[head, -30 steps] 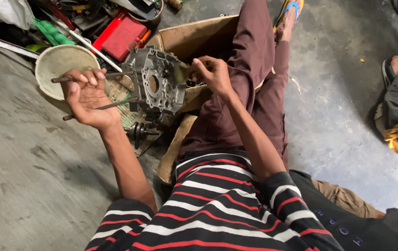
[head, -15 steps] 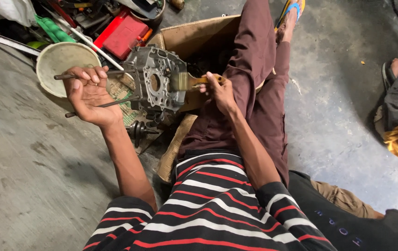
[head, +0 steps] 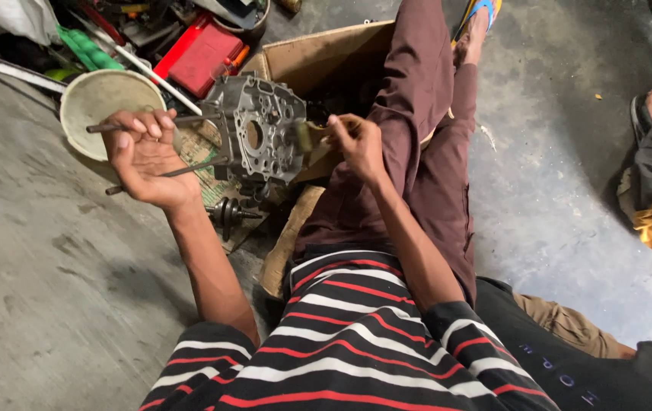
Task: The person sits on the floor and uses a brush to scrub the interior surfaces of a metal engine casing. They hold a small metal rod in the other hand while repeatedly brushing the same area.
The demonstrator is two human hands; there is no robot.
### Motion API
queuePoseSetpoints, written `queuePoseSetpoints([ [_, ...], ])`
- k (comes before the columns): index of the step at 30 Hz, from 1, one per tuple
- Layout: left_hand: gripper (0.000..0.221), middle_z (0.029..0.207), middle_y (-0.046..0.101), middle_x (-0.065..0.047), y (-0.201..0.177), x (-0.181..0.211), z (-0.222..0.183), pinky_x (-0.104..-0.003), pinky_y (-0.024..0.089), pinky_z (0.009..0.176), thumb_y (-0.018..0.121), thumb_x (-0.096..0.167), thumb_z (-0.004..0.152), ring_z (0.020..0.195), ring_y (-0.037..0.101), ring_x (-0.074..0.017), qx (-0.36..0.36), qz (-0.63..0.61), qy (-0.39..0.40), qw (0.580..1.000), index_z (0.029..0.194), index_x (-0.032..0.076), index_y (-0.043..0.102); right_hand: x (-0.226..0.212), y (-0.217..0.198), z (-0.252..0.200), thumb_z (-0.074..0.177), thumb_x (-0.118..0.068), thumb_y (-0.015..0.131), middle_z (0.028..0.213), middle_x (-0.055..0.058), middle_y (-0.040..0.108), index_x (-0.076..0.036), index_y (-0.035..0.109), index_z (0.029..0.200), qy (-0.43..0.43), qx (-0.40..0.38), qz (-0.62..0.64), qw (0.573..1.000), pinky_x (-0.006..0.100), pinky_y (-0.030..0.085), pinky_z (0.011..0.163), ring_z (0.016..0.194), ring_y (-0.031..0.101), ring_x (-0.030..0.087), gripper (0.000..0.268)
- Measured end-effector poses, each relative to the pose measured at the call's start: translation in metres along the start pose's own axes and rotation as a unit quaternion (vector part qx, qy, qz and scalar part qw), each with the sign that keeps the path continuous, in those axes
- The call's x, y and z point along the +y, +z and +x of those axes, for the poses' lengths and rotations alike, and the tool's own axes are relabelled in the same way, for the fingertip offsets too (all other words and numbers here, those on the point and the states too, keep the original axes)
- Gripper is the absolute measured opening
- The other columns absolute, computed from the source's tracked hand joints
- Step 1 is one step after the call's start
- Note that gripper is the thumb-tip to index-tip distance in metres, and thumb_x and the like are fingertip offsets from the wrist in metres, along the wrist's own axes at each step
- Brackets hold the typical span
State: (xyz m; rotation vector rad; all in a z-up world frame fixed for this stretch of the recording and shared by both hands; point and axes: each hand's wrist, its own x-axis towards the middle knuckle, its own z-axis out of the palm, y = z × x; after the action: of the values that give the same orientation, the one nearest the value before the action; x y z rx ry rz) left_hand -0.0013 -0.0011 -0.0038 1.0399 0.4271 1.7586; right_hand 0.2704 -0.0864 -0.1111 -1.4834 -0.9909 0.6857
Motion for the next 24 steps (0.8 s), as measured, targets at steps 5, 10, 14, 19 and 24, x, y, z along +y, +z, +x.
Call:
queuePoseSetpoints([
  [5,0.026,0.084,0.042,-0.006,-0.001,-0.003,0.0,-0.043,0.06,0.106,0.046,0.034,0.099,0.091,0.056,-0.0227,-0.006,0.005,0.005,1.0,0.1,0.008,0.046,-0.004,-0.003,-0.003,0.1,-0.024,0.072,0.072,0.015,0.075,-0.006,0.079,0.095,0.049,-0.011,0.08,0.996,0.027,0.06,0.051,0.059,0.073,0.018,0.019],
  [10,0.018,0.081,0.043,-0.003,0.024,0.019,-0.003,-0.038,0.052,0.088,0.053,0.028,0.09,0.082,0.053,-0.0226,0.035,0.005,-0.033,0.999,0.088,0.01,0.05,-0.011,-0.008,-0.005,0.102,-0.026,0.062,0.08,0.013,0.077,-0.002,0.074,0.098,0.134,-0.048,0.167,0.976,0.022,0.06,0.061,0.066,0.076,0.017,0.027],
  [14,0.017,0.082,0.045,-0.004,0.021,0.019,-0.002,-0.037,0.052,0.089,0.053,0.027,0.091,0.082,0.053,-0.0221,0.021,0.007,-0.028,0.999,0.089,0.01,0.05,-0.01,-0.002,-0.006,0.101,-0.027,0.064,0.076,0.009,0.076,-0.003,0.072,0.088,0.096,-0.061,0.118,0.987,0.022,0.055,0.049,0.058,0.073,0.015,0.029],
  [19,0.017,0.082,0.045,-0.004,0.023,0.022,-0.003,-0.037,0.054,0.088,0.054,0.027,0.091,0.082,0.053,-0.0215,0.024,0.014,-0.03,0.999,0.089,0.011,0.05,-0.024,-0.01,-0.01,0.101,-0.029,0.063,0.075,0.013,0.077,-0.003,0.073,0.093,0.148,-0.075,0.078,0.983,0.026,0.059,0.04,0.059,0.075,0.017,0.029],
  [24,0.018,0.083,0.042,-0.003,0.028,0.023,-0.003,-0.037,0.053,0.088,0.054,0.028,0.09,0.083,0.053,-0.0222,0.029,0.022,-0.029,0.999,0.089,0.011,0.049,-0.003,-0.009,-0.005,0.103,-0.023,0.062,0.071,0.015,0.074,0.002,0.069,0.09,0.134,-0.085,0.189,0.969,0.023,0.059,0.055,0.057,0.072,0.019,0.029],
])
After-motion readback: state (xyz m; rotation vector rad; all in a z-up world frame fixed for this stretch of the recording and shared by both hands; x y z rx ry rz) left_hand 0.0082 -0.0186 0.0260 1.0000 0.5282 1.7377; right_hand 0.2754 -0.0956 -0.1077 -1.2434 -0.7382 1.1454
